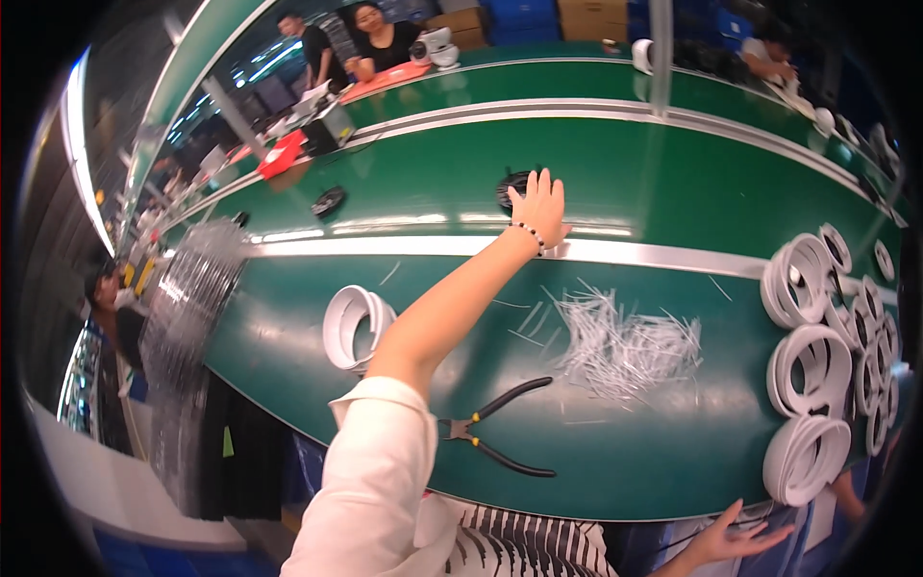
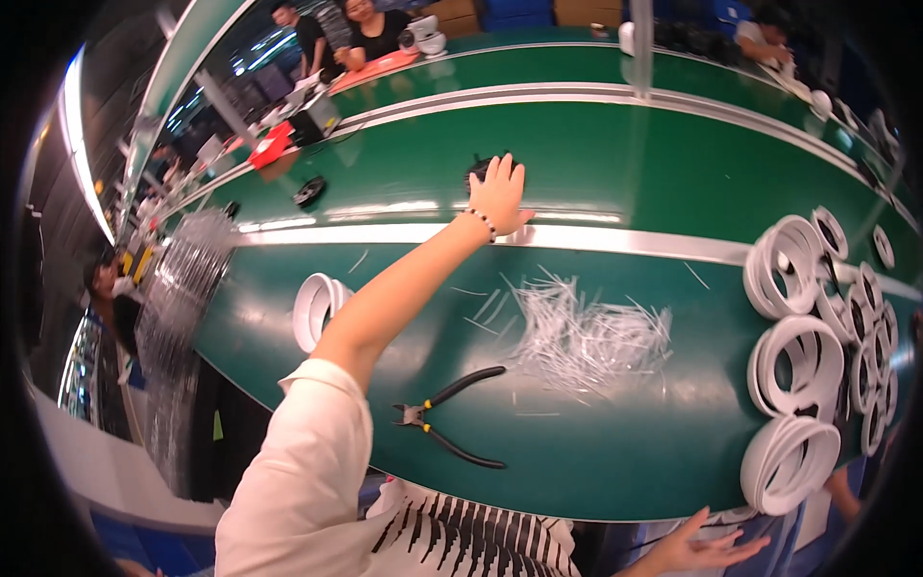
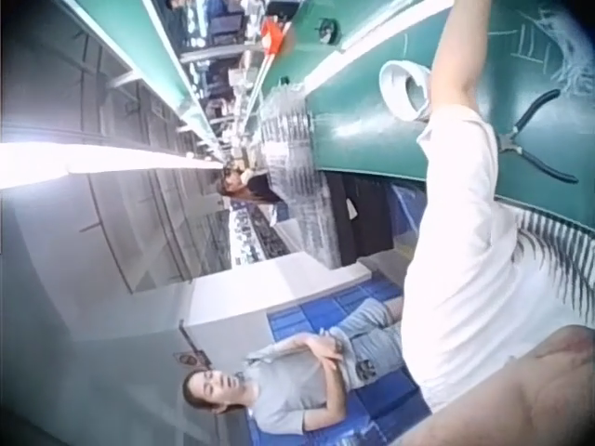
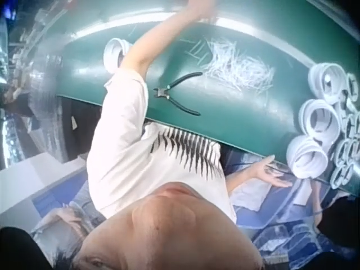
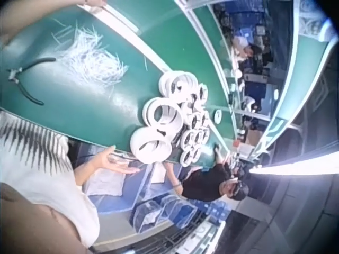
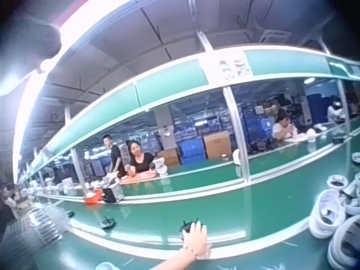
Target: Manually assemble electronic light fixture components on a production line.
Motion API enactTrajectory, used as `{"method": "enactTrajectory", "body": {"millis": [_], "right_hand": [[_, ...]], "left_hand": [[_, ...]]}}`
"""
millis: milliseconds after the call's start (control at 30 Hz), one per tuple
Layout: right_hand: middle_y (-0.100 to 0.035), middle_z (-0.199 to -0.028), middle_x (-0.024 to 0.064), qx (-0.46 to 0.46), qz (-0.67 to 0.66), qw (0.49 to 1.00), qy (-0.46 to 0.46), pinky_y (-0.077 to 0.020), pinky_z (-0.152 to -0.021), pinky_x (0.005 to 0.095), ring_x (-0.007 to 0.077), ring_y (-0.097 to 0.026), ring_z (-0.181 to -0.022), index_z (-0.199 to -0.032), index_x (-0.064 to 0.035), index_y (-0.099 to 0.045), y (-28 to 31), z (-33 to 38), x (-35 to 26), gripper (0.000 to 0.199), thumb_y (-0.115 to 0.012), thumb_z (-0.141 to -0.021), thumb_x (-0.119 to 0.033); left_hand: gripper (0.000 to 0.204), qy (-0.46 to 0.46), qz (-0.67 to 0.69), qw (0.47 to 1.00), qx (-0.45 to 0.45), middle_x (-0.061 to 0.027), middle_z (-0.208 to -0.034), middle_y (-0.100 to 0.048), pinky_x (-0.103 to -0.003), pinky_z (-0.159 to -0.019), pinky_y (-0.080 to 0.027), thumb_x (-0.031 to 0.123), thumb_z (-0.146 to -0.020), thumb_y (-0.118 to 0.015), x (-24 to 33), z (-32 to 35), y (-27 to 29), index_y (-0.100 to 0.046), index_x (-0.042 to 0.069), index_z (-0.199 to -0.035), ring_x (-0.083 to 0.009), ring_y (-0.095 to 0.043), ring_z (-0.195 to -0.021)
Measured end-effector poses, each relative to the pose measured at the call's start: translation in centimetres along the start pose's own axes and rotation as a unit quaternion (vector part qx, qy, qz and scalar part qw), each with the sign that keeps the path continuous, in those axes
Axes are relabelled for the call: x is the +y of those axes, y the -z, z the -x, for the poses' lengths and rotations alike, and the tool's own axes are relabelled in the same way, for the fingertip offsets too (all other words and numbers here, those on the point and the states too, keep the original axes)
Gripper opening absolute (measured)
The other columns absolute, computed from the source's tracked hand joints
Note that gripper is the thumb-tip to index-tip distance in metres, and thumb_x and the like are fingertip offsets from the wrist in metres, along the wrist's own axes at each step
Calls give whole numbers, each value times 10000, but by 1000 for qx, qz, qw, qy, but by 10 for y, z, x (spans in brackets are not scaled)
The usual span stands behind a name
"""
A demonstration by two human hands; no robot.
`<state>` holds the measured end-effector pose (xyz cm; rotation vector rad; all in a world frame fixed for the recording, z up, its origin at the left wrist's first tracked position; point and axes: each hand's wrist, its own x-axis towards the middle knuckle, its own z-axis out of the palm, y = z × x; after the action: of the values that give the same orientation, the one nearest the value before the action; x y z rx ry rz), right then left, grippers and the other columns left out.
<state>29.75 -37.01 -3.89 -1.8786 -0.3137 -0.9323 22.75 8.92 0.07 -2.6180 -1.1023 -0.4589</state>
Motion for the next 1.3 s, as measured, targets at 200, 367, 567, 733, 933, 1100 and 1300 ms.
{"method": "enactTrajectory", "body": {"millis": [200, 367, 567, 733, 933, 1100, 1300], "right_hand": [[-92, -1336, 231, -70, -111, 984, 117, -217, -986, 427, 338, -201, -1220, -1270, 66, -49, -8, 11, -32, 893, -678, -682, -170], [-98, -1324, 255, -144, -194, 956, 165, -207, -985, 454, 358, -140, -1235, -1267, 65, -84, -16, 21, -75, 806, -627, -726, -185], [-84, -1327, 258, -295, -262, 905, 159, -195, -972, 503, 399, -104, -1236, -1296, -11, -105, -7, 67, -103, 796, -610, -712, -206], [-145, -1314, 253, -380, -184, 897, 133, -128, -975, 515, 403, -150, -1218, -1264, 38, -190, -11, 81, -113, 746, -603, -708, -242], [-248, -1284, 244, -342, -127, 909, 202, -153, -966, 520, 401, -208, -1199, -1253, 16, -244, -22, 82, -119, 708, -604, -707, -256], [-255, -1284, 242, -362, -124, 904, 191, -164, -956, 534, 408, -224, -1189, -1247, 0, -265, -25, 82, -125, 674, -596, -705, -226], [-275, -1271, 245, -371, -79, 904, 198, -185, -941, 548, 420, -242, -1174, -1238, -14, -282, -26, 85, -133, 643, -594, -712, -210]], "left_hand": [[178, 5, 54, 995, -78, -104, -871, -566, -371, -689, -461, 166, -723, -567, -40, -13, -31, -520, 53, -852, -274, -540, -880], [254, -53, 64, 992, -95, -109, -918, -537, -356, -742, -454, 194, -702, -604, -43, -7, -17, -526, 42, -889, -263, -508, -912], [337, -94, 23, 988, -118, -115, -953, -514, -348, -752, -452, 268, -678, -644, -57, -5, -20, -553, 47, -916, -259, -502, -921], [272, -116, 20, 989, -89, -116, -893, -512, -369, -707, -462, 229, -676, -635, -113, 13, 30, -542, 52, -861, -278, -525, -862], [265, 46, 11, 998, -37, -149, -872, -519, -393, -705, -447, 180, -687, -625, -258, 113, 94, -510, 27, -869, -315, -524, -833], [311, 200, -70, 943, -257, -154, -920, -526, -389, -720, -441, 227, -673, -642, -301, 211, 97, -511, 28, -873, -319, -530, -845], [358, 224, -76, 931, -277, -157, -606, -588, -369, -641, -475, 393, -612, -671, -309, 172, 106, -587, 60, -510, -327, -581, -643]]}}
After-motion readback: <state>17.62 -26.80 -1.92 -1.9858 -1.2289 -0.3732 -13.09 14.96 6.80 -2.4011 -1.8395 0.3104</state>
